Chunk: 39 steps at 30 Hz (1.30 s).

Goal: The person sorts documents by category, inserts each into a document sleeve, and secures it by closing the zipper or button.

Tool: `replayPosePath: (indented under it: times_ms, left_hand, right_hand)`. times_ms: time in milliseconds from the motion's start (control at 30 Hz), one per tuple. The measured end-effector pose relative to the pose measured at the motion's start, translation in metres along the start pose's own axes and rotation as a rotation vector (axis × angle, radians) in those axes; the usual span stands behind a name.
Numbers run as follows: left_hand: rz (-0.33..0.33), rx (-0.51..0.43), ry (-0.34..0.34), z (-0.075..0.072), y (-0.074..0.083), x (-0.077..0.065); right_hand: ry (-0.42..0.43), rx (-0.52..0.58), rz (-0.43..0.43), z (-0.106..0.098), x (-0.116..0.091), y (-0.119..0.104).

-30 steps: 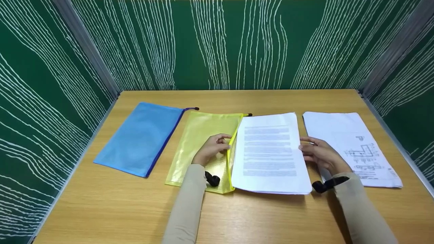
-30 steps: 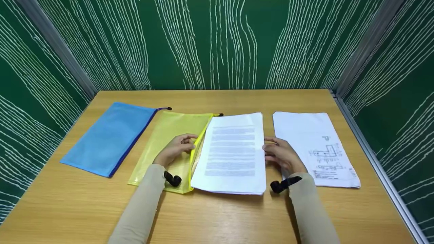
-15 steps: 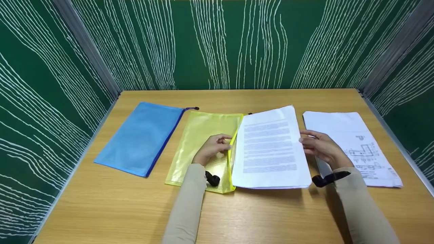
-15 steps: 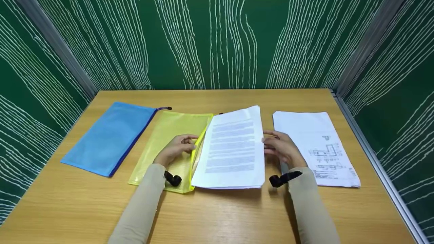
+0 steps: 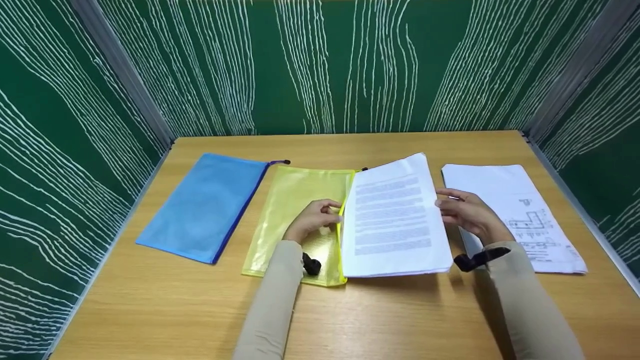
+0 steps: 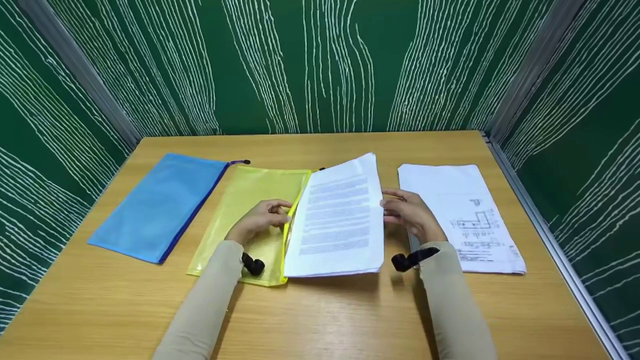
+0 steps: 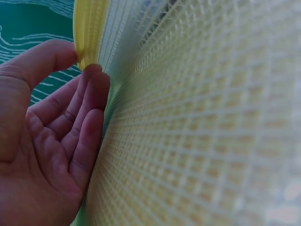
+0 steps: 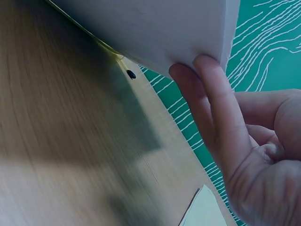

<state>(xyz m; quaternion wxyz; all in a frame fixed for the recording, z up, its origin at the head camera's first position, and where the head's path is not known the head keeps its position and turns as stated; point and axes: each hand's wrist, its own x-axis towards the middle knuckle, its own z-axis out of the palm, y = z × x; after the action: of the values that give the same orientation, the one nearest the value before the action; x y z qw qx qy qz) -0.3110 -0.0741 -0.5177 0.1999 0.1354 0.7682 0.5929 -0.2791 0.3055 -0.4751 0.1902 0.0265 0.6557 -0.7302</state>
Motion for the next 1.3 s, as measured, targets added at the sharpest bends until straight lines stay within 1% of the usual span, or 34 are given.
replayPosePath:
  times_ms: [167,367,533,767,933,1100,1300]
  left_hand:
    - [-0.007,-0.023,-0.011,0.005,0.002,0.0]
    - [-0.03,-0.102,0.005,0.008,0.002,0.001]
    - [-0.044,-0.138,0.002,0.009,0.002,0.001]
    - [-0.04,-0.141,0.014,0.009,-0.001,0.002]
    - [-0.051,-0.143,0.007,0.007,0.0,0.002]
    - [-0.058,-0.139,-0.006,0.005,0.001,0.001]
    - [-0.069,-0.153,0.001,0.006,0.002,0.002]
  right_hand:
    - [0.003,-0.046,-0.003,0.001,0.003,0.005]
    - [0.004,-0.053,-0.004,0.003,0.006,0.011]
    - [-0.011,-0.044,0.011,0.006,0.008,0.014]
    - [-0.003,-0.036,0.051,0.01,0.011,0.016]
    - [0.006,-0.038,0.072,0.013,0.013,0.016]
    - [0.009,-0.016,0.063,0.017,0.017,0.017]
    - [0.014,0.005,0.054,0.024,0.021,0.021]
